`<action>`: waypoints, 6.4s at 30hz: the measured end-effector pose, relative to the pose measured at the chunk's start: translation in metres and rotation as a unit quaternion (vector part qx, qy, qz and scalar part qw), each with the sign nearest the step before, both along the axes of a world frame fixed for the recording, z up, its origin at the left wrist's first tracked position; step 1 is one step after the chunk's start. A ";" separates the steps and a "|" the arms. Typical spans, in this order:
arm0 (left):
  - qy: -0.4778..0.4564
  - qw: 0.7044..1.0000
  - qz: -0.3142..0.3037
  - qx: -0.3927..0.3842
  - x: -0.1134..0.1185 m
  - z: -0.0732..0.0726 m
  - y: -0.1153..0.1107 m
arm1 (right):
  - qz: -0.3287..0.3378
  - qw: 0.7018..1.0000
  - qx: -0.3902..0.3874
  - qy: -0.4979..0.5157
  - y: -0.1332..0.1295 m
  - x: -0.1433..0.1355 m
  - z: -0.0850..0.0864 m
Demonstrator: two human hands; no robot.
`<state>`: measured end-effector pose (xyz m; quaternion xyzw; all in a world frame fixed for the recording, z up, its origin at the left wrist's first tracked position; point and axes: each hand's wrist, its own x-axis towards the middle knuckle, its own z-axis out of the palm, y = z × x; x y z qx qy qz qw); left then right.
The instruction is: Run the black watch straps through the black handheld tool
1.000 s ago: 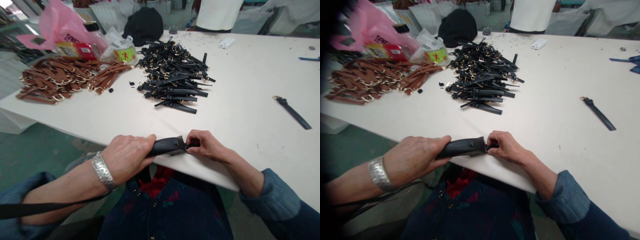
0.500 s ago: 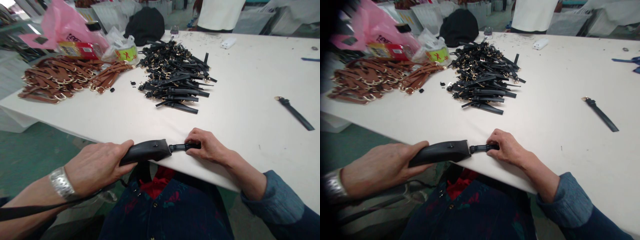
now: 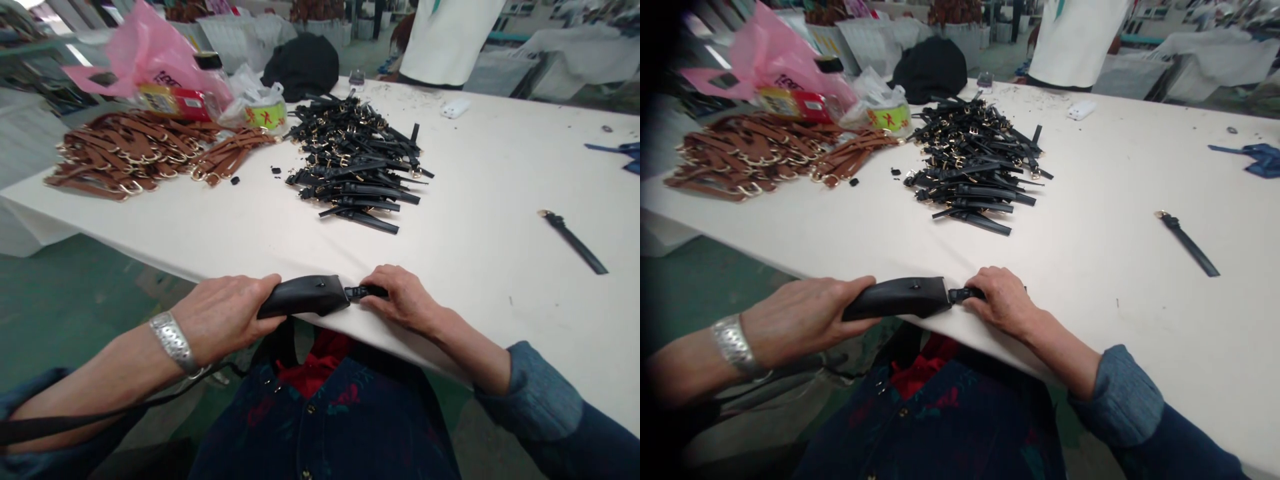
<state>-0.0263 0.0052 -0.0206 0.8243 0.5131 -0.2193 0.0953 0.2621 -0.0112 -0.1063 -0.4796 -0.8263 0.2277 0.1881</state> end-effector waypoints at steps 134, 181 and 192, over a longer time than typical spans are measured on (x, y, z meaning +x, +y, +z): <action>0.006 1.000 -0.014 0.012 0.030 -0.004 0.029 | -0.074 0.980 -0.093 0.162 0.038 0.011 -0.012; -0.028 1.000 -0.001 0.014 0.045 -0.007 0.054 | -0.114 0.985 0.035 0.125 0.018 0.026 -0.020; -0.016 1.000 -0.008 0.017 0.038 -0.006 0.051 | -0.159 0.987 0.012 -0.023 0.027 0.011 -0.005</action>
